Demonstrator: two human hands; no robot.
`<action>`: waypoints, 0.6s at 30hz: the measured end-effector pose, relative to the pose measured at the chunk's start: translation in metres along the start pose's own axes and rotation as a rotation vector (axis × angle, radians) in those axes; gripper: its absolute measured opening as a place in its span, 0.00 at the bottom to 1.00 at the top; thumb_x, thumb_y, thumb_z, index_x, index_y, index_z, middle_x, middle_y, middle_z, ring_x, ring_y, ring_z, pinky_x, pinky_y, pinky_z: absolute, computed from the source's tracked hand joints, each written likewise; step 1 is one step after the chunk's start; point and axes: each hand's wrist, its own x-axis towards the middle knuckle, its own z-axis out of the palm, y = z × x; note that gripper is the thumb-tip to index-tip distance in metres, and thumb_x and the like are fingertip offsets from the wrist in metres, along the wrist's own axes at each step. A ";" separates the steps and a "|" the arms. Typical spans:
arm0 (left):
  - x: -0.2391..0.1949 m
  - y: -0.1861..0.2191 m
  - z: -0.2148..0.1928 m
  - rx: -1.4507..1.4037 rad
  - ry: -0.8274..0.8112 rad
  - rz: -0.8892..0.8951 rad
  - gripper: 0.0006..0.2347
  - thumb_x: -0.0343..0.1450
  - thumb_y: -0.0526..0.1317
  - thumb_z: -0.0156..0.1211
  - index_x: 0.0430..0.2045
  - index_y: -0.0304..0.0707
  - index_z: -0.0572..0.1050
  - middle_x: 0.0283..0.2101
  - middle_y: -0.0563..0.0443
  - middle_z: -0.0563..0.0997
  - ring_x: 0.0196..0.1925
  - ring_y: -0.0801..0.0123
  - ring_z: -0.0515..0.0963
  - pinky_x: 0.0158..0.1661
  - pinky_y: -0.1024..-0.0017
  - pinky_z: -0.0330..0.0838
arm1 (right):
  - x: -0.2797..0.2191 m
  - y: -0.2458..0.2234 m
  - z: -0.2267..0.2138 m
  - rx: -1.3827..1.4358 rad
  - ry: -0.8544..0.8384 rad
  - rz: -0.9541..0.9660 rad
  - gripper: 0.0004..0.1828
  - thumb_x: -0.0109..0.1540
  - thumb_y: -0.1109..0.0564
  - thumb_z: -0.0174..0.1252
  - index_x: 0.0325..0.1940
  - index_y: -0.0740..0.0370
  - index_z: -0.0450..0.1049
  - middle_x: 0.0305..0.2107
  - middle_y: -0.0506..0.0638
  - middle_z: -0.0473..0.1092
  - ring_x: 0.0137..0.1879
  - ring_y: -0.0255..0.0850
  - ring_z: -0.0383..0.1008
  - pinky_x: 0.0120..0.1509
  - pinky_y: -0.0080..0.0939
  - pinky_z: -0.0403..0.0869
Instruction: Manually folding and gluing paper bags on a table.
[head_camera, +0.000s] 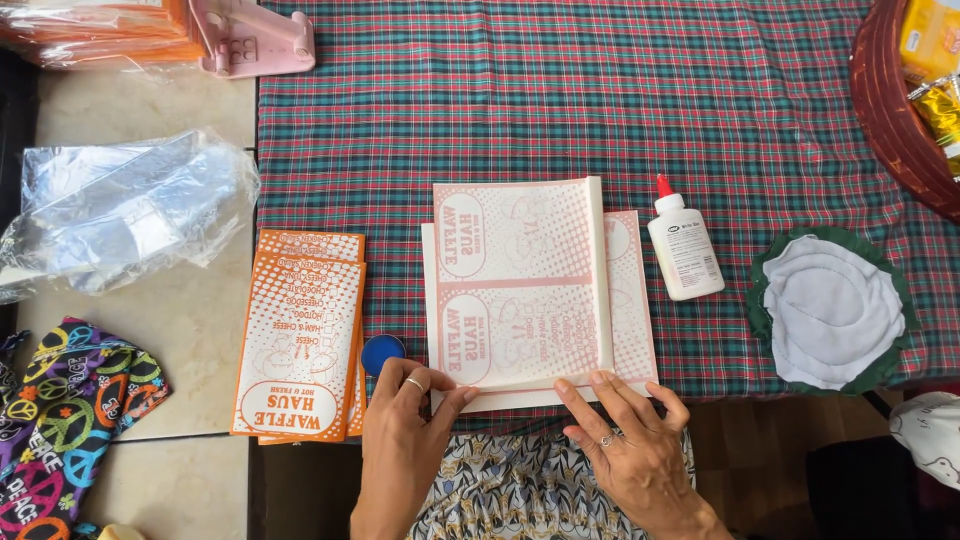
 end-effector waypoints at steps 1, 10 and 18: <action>-0.001 -0.001 0.003 -0.001 0.000 -0.003 0.10 0.68 0.45 0.71 0.26 0.40 0.77 0.36 0.54 0.73 0.27 0.67 0.72 0.30 0.64 0.68 | 0.000 0.000 0.001 0.001 -0.002 -0.002 0.24 0.68 0.41 0.54 0.69 0.40 0.71 0.60 0.43 0.67 0.65 0.39 0.71 0.71 0.52 0.54; -0.004 -0.011 0.018 0.077 0.030 -0.080 0.11 0.69 0.46 0.69 0.29 0.39 0.77 0.37 0.54 0.73 0.34 0.63 0.75 0.33 0.61 0.71 | -0.001 0.000 0.007 -0.078 0.009 -0.029 0.24 0.68 0.41 0.56 0.68 0.42 0.71 0.58 0.45 0.69 0.63 0.40 0.72 0.70 0.53 0.56; -0.004 -0.008 0.019 0.145 0.028 0.041 0.10 0.73 0.44 0.66 0.31 0.38 0.73 0.38 0.48 0.71 0.33 0.54 0.72 0.35 0.57 0.68 | 0.001 -0.001 0.004 -0.123 -0.007 -0.036 0.26 0.65 0.43 0.63 0.68 0.42 0.73 0.61 0.45 0.68 0.62 0.40 0.71 0.69 0.52 0.56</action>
